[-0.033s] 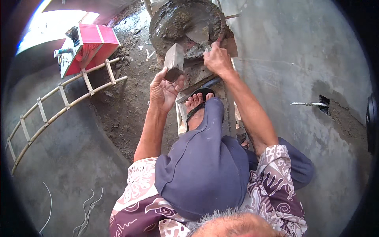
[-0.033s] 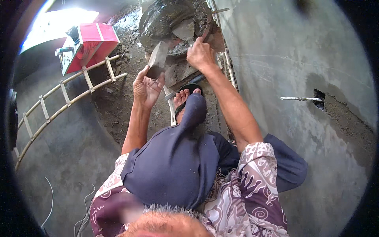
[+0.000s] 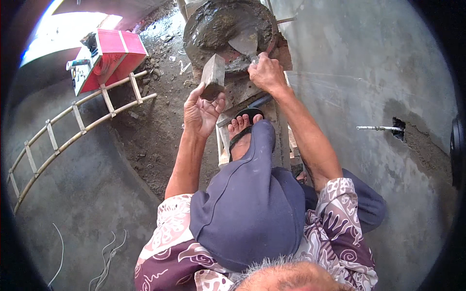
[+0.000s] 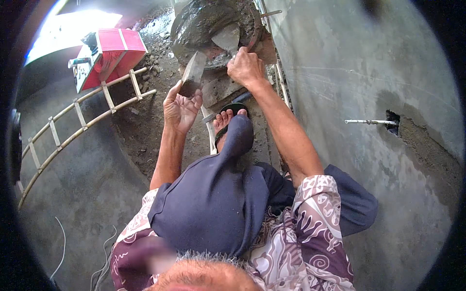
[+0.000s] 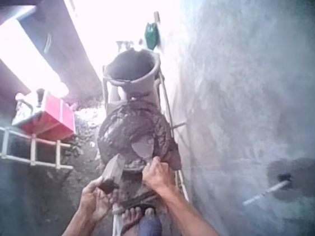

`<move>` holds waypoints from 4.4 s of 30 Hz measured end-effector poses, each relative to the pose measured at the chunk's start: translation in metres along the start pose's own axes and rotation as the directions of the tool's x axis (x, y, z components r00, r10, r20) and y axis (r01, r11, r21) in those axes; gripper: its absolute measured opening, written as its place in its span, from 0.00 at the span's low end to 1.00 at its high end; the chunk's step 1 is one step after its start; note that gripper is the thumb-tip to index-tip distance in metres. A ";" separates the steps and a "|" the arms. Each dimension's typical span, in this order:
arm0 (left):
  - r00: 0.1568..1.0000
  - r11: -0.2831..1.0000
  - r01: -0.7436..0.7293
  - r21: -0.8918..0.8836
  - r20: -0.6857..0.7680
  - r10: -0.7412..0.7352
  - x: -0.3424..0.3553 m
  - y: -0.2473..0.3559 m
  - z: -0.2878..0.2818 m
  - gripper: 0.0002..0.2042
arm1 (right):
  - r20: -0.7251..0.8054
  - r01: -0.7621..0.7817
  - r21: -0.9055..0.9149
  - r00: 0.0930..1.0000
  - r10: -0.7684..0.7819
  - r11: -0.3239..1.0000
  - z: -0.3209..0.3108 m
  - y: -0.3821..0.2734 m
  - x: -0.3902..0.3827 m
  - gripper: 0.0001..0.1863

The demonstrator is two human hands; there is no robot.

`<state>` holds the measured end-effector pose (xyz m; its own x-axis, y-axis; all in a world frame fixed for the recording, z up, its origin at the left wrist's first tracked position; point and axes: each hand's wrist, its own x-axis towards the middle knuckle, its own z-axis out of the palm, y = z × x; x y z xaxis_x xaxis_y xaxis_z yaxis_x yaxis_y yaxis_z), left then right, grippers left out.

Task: Using a trowel and wooden float to patch a narrow groove in a concrete wall with mortar.

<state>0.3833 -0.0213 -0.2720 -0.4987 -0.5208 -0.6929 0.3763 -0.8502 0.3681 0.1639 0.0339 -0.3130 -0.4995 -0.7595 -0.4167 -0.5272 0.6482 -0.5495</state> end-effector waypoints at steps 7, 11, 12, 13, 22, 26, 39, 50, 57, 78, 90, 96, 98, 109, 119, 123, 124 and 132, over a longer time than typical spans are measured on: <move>0.984 0.966 0.127 -0.226 0.149 -0.095 -0.003 0.001 0.009 0.18 | -0.307 0.407 0.086 0.879 -0.365 0.909 -0.025 -0.010 -0.037 0.17; 0.979 0.964 0.146 -0.222 0.170 -0.109 0.001 0.001 0.018 0.19 | -0.301 0.583 0.156 0.797 -0.524 0.798 -0.023 -0.017 -0.058 0.17; 0.977 0.965 0.147 -0.219 0.182 -0.107 0.003 0.003 0.019 0.19 | -0.317 0.655 0.145 0.741 -0.592 0.742 -0.021 -0.018 -0.062 0.17; 0.966 0.957 0.171 -0.234 0.230 -0.116 0.005 0.006 0.018 0.20 | -0.343 0.715 0.114 0.680 -0.648 0.690 -0.018 -0.014 -0.061 0.16; 0.989 0.998 -0.002 0.058 0.146 -0.007 -0.017 0.026 0.032 0.20 | -0.388 0.601 -0.023 0.731 -0.561 0.799 -0.040 0.023 -0.044 0.14; 0.997 0.880 -0.079 0.467 0.041 0.068 -0.009 0.027 0.027 0.18 | -0.316 0.809 -0.004 0.557 -0.768 0.588 -0.037 0.018 -0.051 0.14; 0.980 0.760 -0.199 0.618 0.118 0.160 -0.017 0.016 0.033 0.14 | -0.183 0.627 -0.199 0.732 -0.657 0.753 -0.052 0.042 -0.032 0.13; 0.908 0.265 -0.298 0.917 0.187 0.376 -0.021 0.025 0.035 0.18 | -0.269 0.606 -0.171 0.730 -0.628 0.777 -0.064 0.027 -0.044 0.10; 0.675 -0.438 -0.512 0.739 0.661 0.327 -0.019 0.048 0.030 0.13 | -0.335 0.845 -0.039 0.492 -0.804 0.533 -0.060 -0.021 -0.086 0.07; 0.739 -0.365 -0.372 0.854 0.510 0.440 -0.022 0.045 0.040 0.17 | -0.332 0.699 -0.150 0.631 -0.701 0.700 -0.054 0.010 -0.039 0.10; 0.677 -0.361 -0.429 0.828 0.560 0.478 -0.008 0.022 0.057 0.18 | 0.291 -0.258 0.902 0.955 -0.048 0.348 -0.054 -0.025 -0.057 0.15; 0.596 -0.358 -0.455 0.816 0.577 0.558 0.000 0.012 0.041 0.18 | 0.410 -0.378 0.868 0.912 -0.035 0.322 -0.059 0.001 -0.102 0.14; 0.562 -0.386 -0.471 0.793 0.607 0.562 0.006 0.015 0.030 0.18 | 0.479 -0.447 0.815 0.878 0.005 0.369 -0.072 0.020 -0.117 0.14; 0.665 -0.352 -0.402 0.845 0.534 0.523 -0.003 0.024 0.061 0.19 | -0.474 0.579 -0.212 0.643 -0.601 0.787 -0.033 -0.029 -0.053 0.11; 0.672 -0.444 -0.368 0.817 0.564 0.480 0.003 0.037 0.038 0.20 | -0.390 0.643 0.111 0.729 -0.562 0.757 -0.078 0.018 -0.103 0.09; 0.699 -0.504 -0.399 0.766 0.610 0.373 -0.011 0.044 0.046 0.19 | -0.213 0.787 0.023 0.607 -0.766 0.617 -0.077 -0.008 -0.076 0.09; 0.699 -0.540 -0.385 0.748 0.619 0.358 -0.014 0.040 0.049 0.19 | -0.209 0.780 0.016 0.614 -0.761 0.626 -0.080 0.005 -0.064 0.09; 0.889 0.131 -0.308 0.942 0.236 0.393 -0.035 0.031 -0.034 0.21 | -0.294 0.511 -0.023 0.818 -0.495 0.859 -0.049 0.068 -0.071 0.18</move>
<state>0.4391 -0.0269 -0.2573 -0.4799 -0.8151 -0.3246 -0.5327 -0.0233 0.8460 0.1292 0.1346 -0.2852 -0.3499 -0.9257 0.1439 -0.7243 0.1699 -0.6683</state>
